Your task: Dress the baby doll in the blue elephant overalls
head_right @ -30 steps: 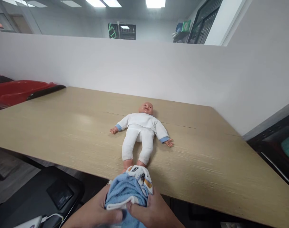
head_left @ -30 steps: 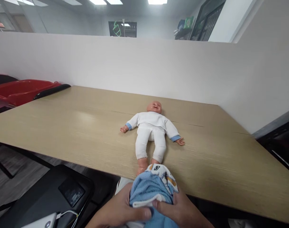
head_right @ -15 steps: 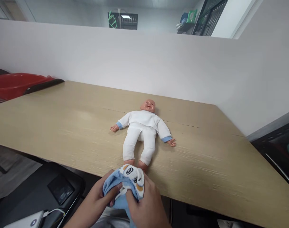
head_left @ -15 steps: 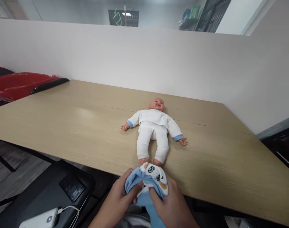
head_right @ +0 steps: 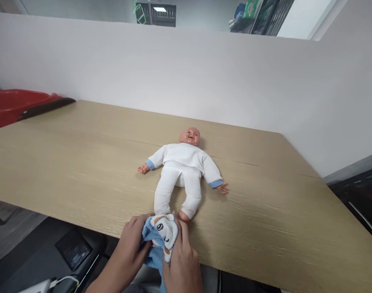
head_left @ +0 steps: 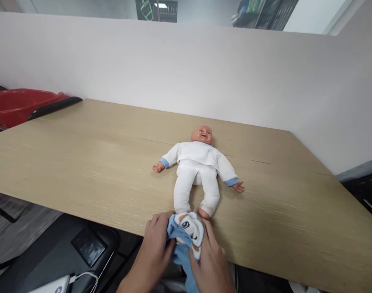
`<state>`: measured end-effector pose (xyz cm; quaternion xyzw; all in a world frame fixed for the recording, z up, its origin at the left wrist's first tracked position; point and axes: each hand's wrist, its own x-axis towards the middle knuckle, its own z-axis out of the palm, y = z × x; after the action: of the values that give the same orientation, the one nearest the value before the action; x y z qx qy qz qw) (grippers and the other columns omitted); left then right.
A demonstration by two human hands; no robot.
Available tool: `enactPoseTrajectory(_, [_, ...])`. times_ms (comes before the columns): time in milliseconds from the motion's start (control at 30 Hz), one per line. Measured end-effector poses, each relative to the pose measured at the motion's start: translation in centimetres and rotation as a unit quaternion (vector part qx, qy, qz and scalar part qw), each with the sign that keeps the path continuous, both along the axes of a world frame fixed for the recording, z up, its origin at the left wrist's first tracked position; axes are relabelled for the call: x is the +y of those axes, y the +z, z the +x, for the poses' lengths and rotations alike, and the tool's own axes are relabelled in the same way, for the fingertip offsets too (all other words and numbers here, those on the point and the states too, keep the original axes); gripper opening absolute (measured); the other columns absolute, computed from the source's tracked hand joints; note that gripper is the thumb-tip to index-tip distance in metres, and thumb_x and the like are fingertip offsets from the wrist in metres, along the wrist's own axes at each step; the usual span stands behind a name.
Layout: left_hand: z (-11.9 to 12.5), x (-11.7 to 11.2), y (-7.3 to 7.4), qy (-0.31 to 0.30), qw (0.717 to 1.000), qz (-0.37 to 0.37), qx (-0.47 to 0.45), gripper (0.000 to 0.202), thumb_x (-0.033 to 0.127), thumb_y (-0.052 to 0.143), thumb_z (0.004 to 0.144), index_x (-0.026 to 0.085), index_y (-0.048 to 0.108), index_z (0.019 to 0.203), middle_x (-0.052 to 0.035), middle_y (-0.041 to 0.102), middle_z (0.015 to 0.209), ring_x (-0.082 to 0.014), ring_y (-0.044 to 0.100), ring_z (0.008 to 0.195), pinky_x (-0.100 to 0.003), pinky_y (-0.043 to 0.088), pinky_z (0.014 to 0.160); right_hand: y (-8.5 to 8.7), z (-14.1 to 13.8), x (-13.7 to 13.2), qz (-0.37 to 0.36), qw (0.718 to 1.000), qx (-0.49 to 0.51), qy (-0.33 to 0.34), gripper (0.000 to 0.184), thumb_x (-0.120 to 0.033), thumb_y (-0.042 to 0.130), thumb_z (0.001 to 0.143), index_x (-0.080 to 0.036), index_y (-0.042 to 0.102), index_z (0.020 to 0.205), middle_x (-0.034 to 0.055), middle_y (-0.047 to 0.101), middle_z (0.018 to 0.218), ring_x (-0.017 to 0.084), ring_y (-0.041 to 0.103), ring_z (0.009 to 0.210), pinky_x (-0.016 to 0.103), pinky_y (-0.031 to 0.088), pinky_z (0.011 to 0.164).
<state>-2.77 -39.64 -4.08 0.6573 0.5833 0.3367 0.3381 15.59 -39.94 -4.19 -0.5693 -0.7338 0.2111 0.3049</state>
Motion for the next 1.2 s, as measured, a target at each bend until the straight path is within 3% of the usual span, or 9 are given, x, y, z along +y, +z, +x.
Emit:
enactPoseTrajectory(200, [-1.2,0.6,0.2,-0.065,0.980,-0.064,-0.178,0.032,0.025,0.051,0.104,0.025,0.048,0.136,-0.0109,0.062,0.130,-0.0262,0.059,0.122,-0.041,0.046,0.108,0.6,1.6,1.8,-0.058,0.993,0.087,0.057,0.065,-0.008,0.053,0.084,-0.026,0.054,0.146,0.0090,0.066,0.146,0.025,0.064,0.137,0.035,0.059,0.107])
enactPoseTrajectory(400, [-1.6,2.5,1.1,-0.057,0.971,-0.018,-0.230,0.017,0.026,0.060,0.100,0.023,0.061,0.116,-0.0126,0.054,0.142,-0.0306,0.049,0.135,-0.043,0.041,0.114,3.6,2.4,3.9,-0.111,0.974,0.154,0.126,0.066,-0.003,0.056,0.077,-0.028,0.057,0.138,0.0063,0.068,0.138,0.021,0.068,0.128,0.034,0.054,0.112])
enactPoseTrajectory(567, [-1.6,4.4,1.6,-0.037,0.952,-0.018,-0.303,0.017,0.035,0.069,0.095,0.023,0.064,0.106,-0.0051,0.063,0.109,-0.0241,0.060,0.104,-0.033,0.049,0.094,5.5,3.3,6.7,-0.104,0.968,0.170,0.150,0.075,-0.002,0.062,0.069,-0.026,0.057,0.139,0.0067,0.070,0.135,0.023,0.068,0.125,0.033,0.055,0.109])
enactPoseTrajectory(733, [-1.3,7.1,2.0,0.017,0.950,-0.007,-0.313,0.027,0.041,0.073,0.094,0.021,0.065,0.110,-0.0033,0.064,0.104,-0.0219,0.059,0.098,-0.029,0.047,0.089,5.1,5.1,10.7,-0.173,0.956,0.165,0.168,0.042,-0.025,0.078,0.081,-0.023,0.071,0.122,0.0092,0.079,0.118,0.030,0.075,0.110,0.042,0.061,0.100])
enactPoseTrajectory(833, [-1.2,8.7,2.6,-0.034,0.942,-0.054,-0.330,0.030,0.046,0.074,0.093,0.019,0.068,0.105,-0.0037,0.065,0.101,-0.0224,0.059,0.096,-0.030,0.047,0.090,5.1,5.8,13.1,-0.211,0.946,0.172,0.173,0.055,-0.039,0.085,0.079,-0.023,0.069,0.128,0.0110,0.076,0.130,0.034,0.070,0.124,0.049,0.055,0.110])
enactPoseTrajectory(933, [-1.7,9.6,2.9,-0.086,0.934,-0.105,-0.332,0.038,0.047,0.084,0.083,0.018,0.071,0.103,-0.0039,0.065,0.101,-0.0228,0.058,0.098,-0.031,0.047,0.090,5.1,6.3,14.8,-0.259,0.925,0.164,0.225,0.060,-0.045,0.089,0.076,-0.023,0.071,0.128,0.0089,0.078,0.127,0.034,0.070,0.124,0.053,0.050,0.113])
enactPoseTrajectory(1067, [-3.2,9.6,2.5,-0.156,0.910,-0.135,-0.360,0.074,0.054,0.099,0.059,0.019,0.070,0.117,-0.0066,0.065,0.113,-0.0274,0.059,0.108,-0.033,0.047,0.094,4.6,6.7,15.3,-0.268,0.917,0.179,0.234,0.045,-0.062,0.067,0.093,-0.023,0.076,0.114,0.0035,0.080,0.109,0.026,0.073,0.105,0.041,0.058,0.097])
enactPoseTrajectory(1133, [-3.8,9.6,2.5,-0.156,0.907,-0.143,-0.363,0.070,0.062,0.094,0.064,0.020,0.069,0.114,-0.0059,0.064,0.107,-0.0254,0.058,0.102,-0.033,0.048,0.090,4.4,6.6,15.0,-0.252,0.935,0.162,0.191,0.049,-0.068,0.057,0.097,-0.022,0.074,0.095,0.0002,0.075,0.088,0.022,0.069,0.086,0.032,0.059,0.080])
enactPoseTrajectory(1200, [-4.0,9.7,2.8,-0.126,0.920,-0.141,-0.343,0.053,0.063,0.083,0.080,0.019,0.069,0.106,-0.0044,0.061,0.100,-0.0220,0.056,0.095,-0.032,0.047,0.087,4.5,6.3,14.4,-0.221,0.952,0.145,0.153,0.052,-0.068,0.055,0.098,-0.021,0.067,0.080,-0.0018,0.066,0.073,0.019,0.062,0.071,0.028,0.052,0.067])
